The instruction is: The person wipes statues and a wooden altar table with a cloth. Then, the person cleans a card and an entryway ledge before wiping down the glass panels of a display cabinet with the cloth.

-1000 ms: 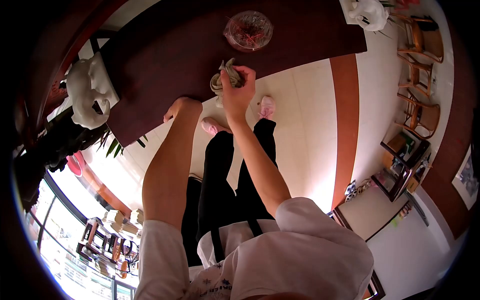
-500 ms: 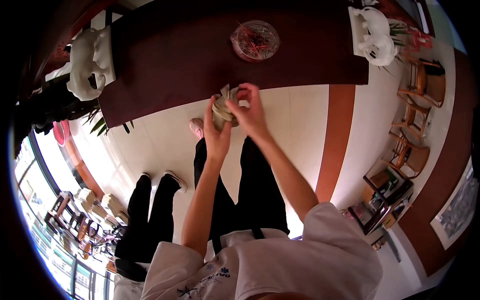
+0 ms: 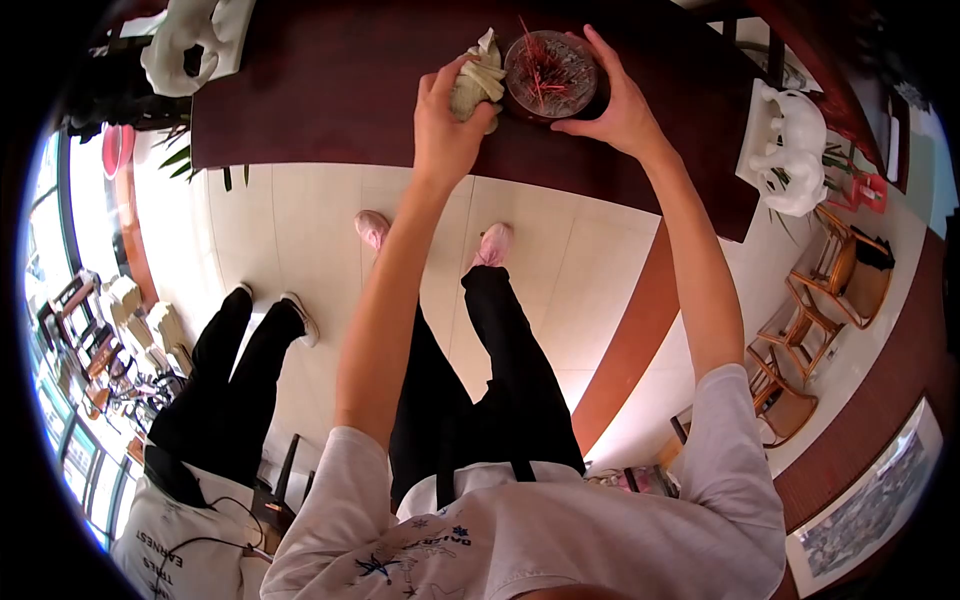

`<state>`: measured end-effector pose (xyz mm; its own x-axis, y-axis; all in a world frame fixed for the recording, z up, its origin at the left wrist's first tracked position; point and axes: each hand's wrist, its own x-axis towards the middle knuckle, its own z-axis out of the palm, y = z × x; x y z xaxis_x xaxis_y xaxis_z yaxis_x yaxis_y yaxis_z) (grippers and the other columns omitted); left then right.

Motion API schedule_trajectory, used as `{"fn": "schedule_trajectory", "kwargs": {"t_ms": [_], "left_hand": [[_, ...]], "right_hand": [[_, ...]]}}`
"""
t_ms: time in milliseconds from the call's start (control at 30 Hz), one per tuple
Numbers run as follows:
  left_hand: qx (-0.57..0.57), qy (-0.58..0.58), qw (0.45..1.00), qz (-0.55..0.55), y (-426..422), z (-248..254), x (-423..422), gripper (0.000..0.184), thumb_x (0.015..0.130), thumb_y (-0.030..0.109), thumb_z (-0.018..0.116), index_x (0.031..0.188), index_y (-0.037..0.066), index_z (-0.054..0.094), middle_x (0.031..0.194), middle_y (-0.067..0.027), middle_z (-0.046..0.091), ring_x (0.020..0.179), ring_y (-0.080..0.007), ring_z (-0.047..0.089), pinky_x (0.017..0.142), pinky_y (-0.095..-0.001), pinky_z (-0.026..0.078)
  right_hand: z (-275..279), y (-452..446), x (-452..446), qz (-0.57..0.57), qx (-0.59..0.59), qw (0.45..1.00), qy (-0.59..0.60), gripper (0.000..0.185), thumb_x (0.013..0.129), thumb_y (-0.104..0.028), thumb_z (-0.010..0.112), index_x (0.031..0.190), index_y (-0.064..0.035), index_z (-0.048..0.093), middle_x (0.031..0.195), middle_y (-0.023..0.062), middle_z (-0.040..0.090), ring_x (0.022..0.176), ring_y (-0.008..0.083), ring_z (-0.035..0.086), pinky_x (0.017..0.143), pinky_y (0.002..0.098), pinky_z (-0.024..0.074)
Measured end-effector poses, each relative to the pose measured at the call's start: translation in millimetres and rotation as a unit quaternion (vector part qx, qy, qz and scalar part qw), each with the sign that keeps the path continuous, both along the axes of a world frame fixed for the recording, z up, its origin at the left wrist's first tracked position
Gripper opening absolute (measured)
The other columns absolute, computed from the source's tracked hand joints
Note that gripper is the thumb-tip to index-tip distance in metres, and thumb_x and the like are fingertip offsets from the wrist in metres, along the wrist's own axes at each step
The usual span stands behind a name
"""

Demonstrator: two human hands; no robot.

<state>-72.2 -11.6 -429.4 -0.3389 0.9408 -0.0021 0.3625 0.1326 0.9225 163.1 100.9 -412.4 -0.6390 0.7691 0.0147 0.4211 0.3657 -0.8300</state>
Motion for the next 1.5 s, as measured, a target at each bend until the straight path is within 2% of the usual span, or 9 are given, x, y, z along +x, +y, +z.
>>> {"fn": "schedule_trajectory", "kwargs": {"t_ms": [567,767,967,1033,1100,1167,1333,1433,1500], "left_hand": [[-0.096,-0.075,0.984,0.129,-39,23,87,0.060,0.085,0.006,0.073,0.141,0.007,0.052,0.128,-0.0174,0.049,0.116,-0.0384,0.058,0.097,-0.0461,0.051],[-0.094,-0.091,0.991,0.027,-66,12,121,0.067,0.080,0.002,0.078,0.141,0.007,0.051,0.129,-0.0181,0.047,0.116,-0.0394,0.057,0.098,-0.0464,0.050],[-0.044,-0.112,0.993,0.013,-75,23,125,0.077,0.080,0.000,0.077,0.150,0.003,0.043,0.139,-0.0195,0.044,0.123,-0.0384,0.055,0.091,-0.0449,0.054],[-0.049,-0.182,0.978,-0.085,-87,14,118,0.091,0.079,0.000,0.079,0.158,0.006,0.035,0.141,-0.0157,0.049,0.122,-0.0307,0.058,0.094,-0.0416,0.056],[-0.076,-0.171,0.963,-0.195,-97,2,90,0.090,0.079,0.000,0.080,0.157,0.005,0.036,0.141,-0.0160,0.052,0.122,-0.0304,0.059,0.096,-0.0397,0.056],[-0.075,-0.114,0.983,-0.124,-87,-17,55,0.089,0.080,0.004,0.083,0.156,0.002,0.036,0.144,-0.0178,0.053,0.126,-0.0307,0.059,0.099,-0.0396,0.054],[0.075,0.087,0.990,-0.075,-6,-16,22,0.110,0.073,0.020,0.096,0.159,0.000,0.030,0.146,-0.0196,0.049,0.132,-0.0325,0.055,0.107,-0.0414,0.049],[0.072,0.016,0.986,-0.153,26,-23,13,0.127,0.065,0.026,0.101,0.162,0.001,0.024,0.146,-0.0192,0.048,0.133,-0.0330,0.054,0.112,-0.0430,0.046],[0.075,0.041,0.981,-0.176,35,-22,10,0.123,0.061,0.028,0.103,0.158,0.001,0.032,0.143,-0.0177,0.050,0.132,-0.0320,0.055,0.111,-0.0441,0.048]], "right_hand": [[8,9,-7,0.028,0.018,0.998,-0.045,0.116,0.060,-0.025,0.101,0.156,-0.0123,0.037,0.157,0.0099,0.050,0.144,0.0340,0.050,0.120,0.0435,0.0422],[10,4,-5,0.029,0.015,0.998,-0.046,0.118,0.066,-0.022,0.098,0.161,-0.0097,0.030,0.162,0.0131,0.044,0.148,0.0332,0.045,0.121,0.0422,0.0398],[-11,-106,19,-0.231,-0.166,0.939,0.195,0.089,0.089,-0.016,0.079,0.162,-0.0012,0.030,0.159,0.0229,0.043,0.146,0.0338,0.045,0.120,0.0442,0.0369],[-6,-152,1,-0.230,-0.064,0.967,0.087,0.073,0.097,-0.017,0.071,0.158,0.0001,0.035,0.150,0.0196,0.050,0.137,0.0292,0.052,0.114,0.0409,0.0420],[-14,-167,-4,-0.375,-0.168,0.895,0.174,0.054,0.098,-0.012,0.068,0.145,0.0013,0.047,0.133,0.0132,0.063,0.122,0.0220,0.061,0.104,0.0334,0.0482],[-10,-162,-2,-0.485,-0.271,0.794,0.249,0.052,0.096,-0.010,0.070,0.142,0.0010,0.049,0.131,0.0127,0.063,0.119,0.0192,0.061,0.101,0.0326,0.0495],[-12,-156,-25,-0.470,-0.152,0.824,0.278,0.047,0.094,-0.009,0.071,0.136,0.0004,0.053,0.127,0.0111,0.060,0.114,0.0188,0.061,0.097,0.0332,0.0506],[-18,-141,-48,-0.471,0.005,0.851,0.232,0.044,0.092,-0.009,0.073,0.131,0.0017,0.056,0.124,0.0141,0.059,0.113,0.0264,0.062,0.098,0.0381,0.0506],[-17,-137,-51,-0.487,-0.058,0.838,0.238,0.043,0.092,-0.010,0.073,0.131,0.0028,0.057,0.124,0.0145,0.060,0.112,0.0274,0.062,0.097,0.0384,0.0512]]}}
